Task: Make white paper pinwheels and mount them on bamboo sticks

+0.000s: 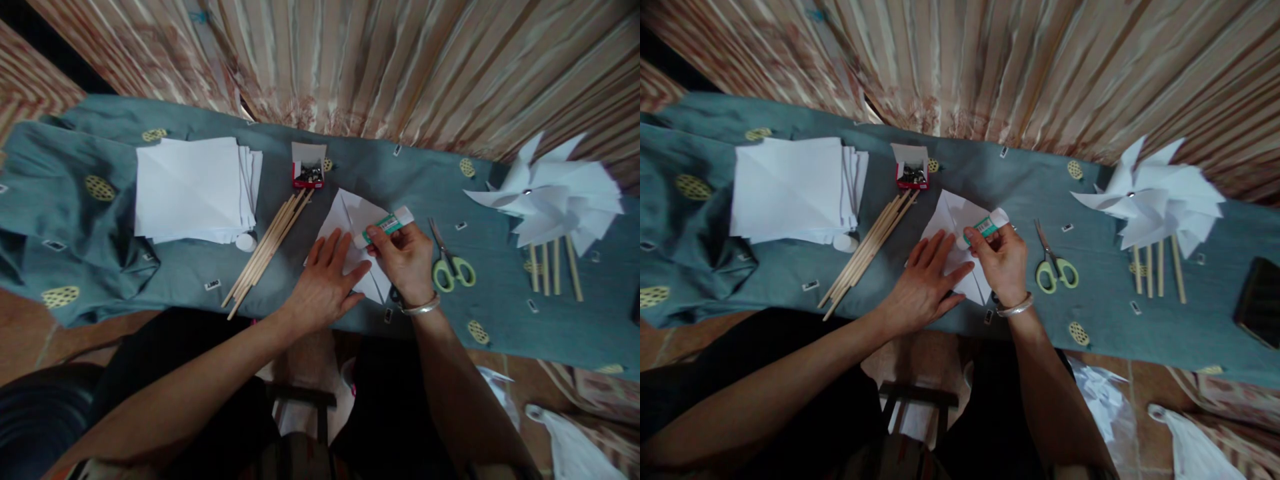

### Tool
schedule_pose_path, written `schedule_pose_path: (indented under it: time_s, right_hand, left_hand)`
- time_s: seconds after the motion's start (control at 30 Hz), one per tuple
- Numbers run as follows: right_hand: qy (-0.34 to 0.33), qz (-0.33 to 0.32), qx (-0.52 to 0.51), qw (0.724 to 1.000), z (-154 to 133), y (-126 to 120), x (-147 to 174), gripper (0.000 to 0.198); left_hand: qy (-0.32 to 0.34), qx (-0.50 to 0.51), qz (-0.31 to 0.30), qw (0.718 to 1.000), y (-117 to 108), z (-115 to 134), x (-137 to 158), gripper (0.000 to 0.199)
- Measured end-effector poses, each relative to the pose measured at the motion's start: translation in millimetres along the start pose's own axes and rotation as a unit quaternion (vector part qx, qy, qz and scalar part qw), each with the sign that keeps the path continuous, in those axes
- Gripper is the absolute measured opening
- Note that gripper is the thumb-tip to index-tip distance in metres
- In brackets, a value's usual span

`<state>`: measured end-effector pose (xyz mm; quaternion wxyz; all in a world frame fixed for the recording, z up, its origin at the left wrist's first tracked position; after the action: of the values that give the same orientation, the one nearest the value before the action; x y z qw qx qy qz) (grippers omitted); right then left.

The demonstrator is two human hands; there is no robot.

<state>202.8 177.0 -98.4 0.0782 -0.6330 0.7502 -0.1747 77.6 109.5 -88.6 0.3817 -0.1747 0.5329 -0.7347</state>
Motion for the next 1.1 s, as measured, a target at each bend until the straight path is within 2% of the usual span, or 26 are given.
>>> schedule_pose_path:
  time_s: [0.5,0.77,1.1]
  right_hand:
    - [0.010,0.020,-0.028,0.999,3.6,-3.4,-0.4,0.034]
    - [0.019,0.031,-0.019,0.999,6.3,-7.3,-0.8,0.035]
    - [-0.003,0.040,0.021,0.999,2.3,-13.4,-0.5,0.033]
  left_hand:
    - [-0.002,0.004,0.005,1.000,0.8,-0.9,0.7,0.055]
    - [-0.001,0.003,0.004,1.000,1.4,-1.1,0.7,0.055]
    - [-0.004,-0.001,0.008,1.000,2.2,-1.5,1.1,0.056]
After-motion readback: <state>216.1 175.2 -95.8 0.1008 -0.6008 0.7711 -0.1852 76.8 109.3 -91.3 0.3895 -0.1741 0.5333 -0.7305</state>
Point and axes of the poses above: each hand's wrist, its own x-axis away from the middle knuckle, its own y-axis out of the palm, z = x × y, the point moved 10 cm from there along -x, towards the middle knuckle, and after that the axes turned 7 degrees about y, right-handed, at the moved point
